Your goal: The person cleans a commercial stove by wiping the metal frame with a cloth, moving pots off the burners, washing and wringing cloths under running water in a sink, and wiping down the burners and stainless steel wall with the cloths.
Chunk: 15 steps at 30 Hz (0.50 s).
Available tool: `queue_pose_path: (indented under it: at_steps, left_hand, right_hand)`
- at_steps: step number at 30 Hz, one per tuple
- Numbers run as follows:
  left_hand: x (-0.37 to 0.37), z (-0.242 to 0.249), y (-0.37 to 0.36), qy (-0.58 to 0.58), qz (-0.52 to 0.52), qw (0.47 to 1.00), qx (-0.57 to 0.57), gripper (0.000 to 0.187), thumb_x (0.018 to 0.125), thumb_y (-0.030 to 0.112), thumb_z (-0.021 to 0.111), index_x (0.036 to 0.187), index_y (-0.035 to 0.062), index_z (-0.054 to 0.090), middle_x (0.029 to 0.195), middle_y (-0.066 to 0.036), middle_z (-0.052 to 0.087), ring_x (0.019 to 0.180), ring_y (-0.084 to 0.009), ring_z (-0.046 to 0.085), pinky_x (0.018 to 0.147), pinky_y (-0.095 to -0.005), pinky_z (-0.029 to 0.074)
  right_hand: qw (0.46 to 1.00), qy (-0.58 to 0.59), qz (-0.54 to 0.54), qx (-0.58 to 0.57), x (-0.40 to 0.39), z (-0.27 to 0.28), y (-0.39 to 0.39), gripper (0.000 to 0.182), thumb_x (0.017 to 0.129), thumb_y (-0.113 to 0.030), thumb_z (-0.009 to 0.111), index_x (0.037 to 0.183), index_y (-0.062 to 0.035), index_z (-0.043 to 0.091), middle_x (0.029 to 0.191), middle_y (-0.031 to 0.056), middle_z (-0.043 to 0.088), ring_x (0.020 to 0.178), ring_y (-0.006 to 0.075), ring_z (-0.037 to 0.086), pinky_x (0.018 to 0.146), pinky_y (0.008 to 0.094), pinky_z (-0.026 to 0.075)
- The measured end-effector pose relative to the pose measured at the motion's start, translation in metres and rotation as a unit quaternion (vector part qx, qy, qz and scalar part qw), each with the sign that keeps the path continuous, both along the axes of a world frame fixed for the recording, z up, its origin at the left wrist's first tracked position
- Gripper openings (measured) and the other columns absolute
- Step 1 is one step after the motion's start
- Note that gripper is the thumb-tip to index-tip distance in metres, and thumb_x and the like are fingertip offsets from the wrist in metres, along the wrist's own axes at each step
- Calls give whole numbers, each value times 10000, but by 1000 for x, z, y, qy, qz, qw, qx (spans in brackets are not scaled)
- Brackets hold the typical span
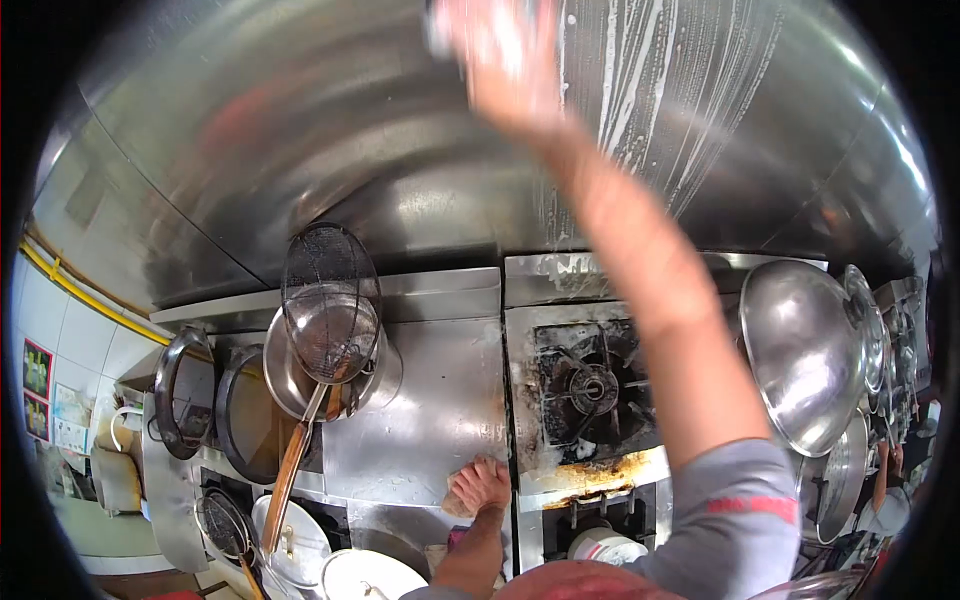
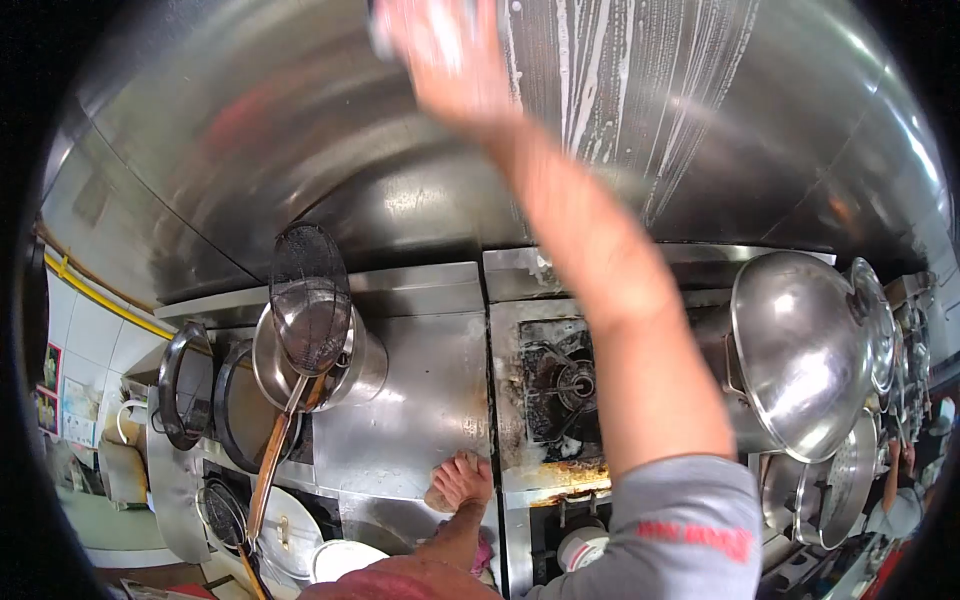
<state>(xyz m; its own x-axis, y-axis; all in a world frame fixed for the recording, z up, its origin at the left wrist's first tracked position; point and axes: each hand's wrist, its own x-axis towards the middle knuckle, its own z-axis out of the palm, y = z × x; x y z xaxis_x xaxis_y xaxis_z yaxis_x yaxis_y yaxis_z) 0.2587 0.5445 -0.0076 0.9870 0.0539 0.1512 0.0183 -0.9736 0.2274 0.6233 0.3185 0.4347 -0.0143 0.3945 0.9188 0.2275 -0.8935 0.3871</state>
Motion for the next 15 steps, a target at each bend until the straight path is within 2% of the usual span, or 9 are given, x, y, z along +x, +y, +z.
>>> queue_pose_path:
  at_steps: [1, 2, 3, 7, 9, 11, 13, 14, 15]
  left_hand:
    - [0, 2, 0, -6, -5, 1000, 3, 440, 735, 391, 550, 1056, 95, 499, 939, -152, 490, 941, -361, 452, 811, -500, 323]
    - [2, 3, 0, -14, -10, 1000, 6, 439, 737, 394, 551, 1055, 96, 499, 935, -148, 491, 936, -360, 455, 809, -500, 325]
    - [5, 2, -1, -14, -8, 1000, 10, 439, 737, 394, 551, 1055, 96, 499, 935, -148, 491, 936, -360, 455, 809, -500, 325]
    - [0, 8, 2, -26, -17, 999, 17, 415, 745, 396, 564, 1042, 111, 511, 917, -129, 500, 872, -341, 475, 762, -480, 341]
    - [1, 6, 0, -7, -12, 1000, 2, 413, 743, 399, 553, 1039, 116, 499, 919, -134, 489, 900, -350, 461, 792, -487, 333]
    - [1, 5, 1, -8, -13, 1000, -1, 414, 738, 398, 554, 1036, 116, 497, 918, -134, 487, 900, -349, 460, 794, -486, 332]
    - [1, 5, 1, -15, -17, 1000, -3, 417, 728, 397, 553, 1024, 109, 495, 917, -139, 483, 896, -350, 457, 797, -490, 326]
    - [2, 7, 1, -18, -16, 1000, -7, 417, 728, 397, 553, 1024, 109, 495, 917, -139, 483, 896, -350, 457, 797, -490, 326]
    - [1, 9, 1, -12, -14, 1000, -10, 419, 730, 395, 550, 1028, 108, 494, 916, -139, 483, 897, -351, 456, 800, -496, 323]
  right_hand:
    - [990, 93, -101, -34, 6, -83, 1, 580, 735, -182, 528, 1308, -206, 443, 1388, 59, 385, 1271, 295, 366, 1029, 581, 238]
    - [959, 140, -236, -73, -1, -169, 5, 551, 784, -183, 538, 1318, -257, 425, 1447, 19, 308, 1358, 234, 214, 1072, 553, 98]
    - [920, 298, -226, -121, -23, -229, 0, 630, 795, -207, 519, 1384, -312, 320, 1499, -48, 157, 1393, 185, 48, 1099, 524, 37]
    - [911, 296, -241, -155, -34, -300, -15, 726, 751, -206, 576, 1401, -318, 275, 1491, -113, 133, 1381, 174, 78, 1104, 505, 77]
    - [879, 415, -200, -122, -37, -230, -20, 738, 739, -175, 585, 1394, -321, 277, 1485, -76, 182, 1374, 209, 145, 1063, 559, 168]
    - [952, 226, -201, -47, -19, -125, -15, 608, 719, -143, 626, 1284, -282, 454, 1434, -38, 314, 1337, 166, 248, 1023, 584, 211]
    - [995, 70, -67, -5, -5, -3, -18, 449, 795, -140, 564, 1230, -231, 493, 1352, 63, 434, 1249, 254, 404, 995, 609, 219]
    - [978, 143, -153, 23, -11, 57, -4, 482, 786, -124, 566, 1255, -186, 474, 1361, 84, 419, 1258, 273, 393, 1016, 591, 212]
    - [998, 21, -59, 17, -20, 113, 2, 298, 845, -125, 420, 1120, -50, 505, 1223, 143, 481, 1181, 338, 407, 967, 548, 285]
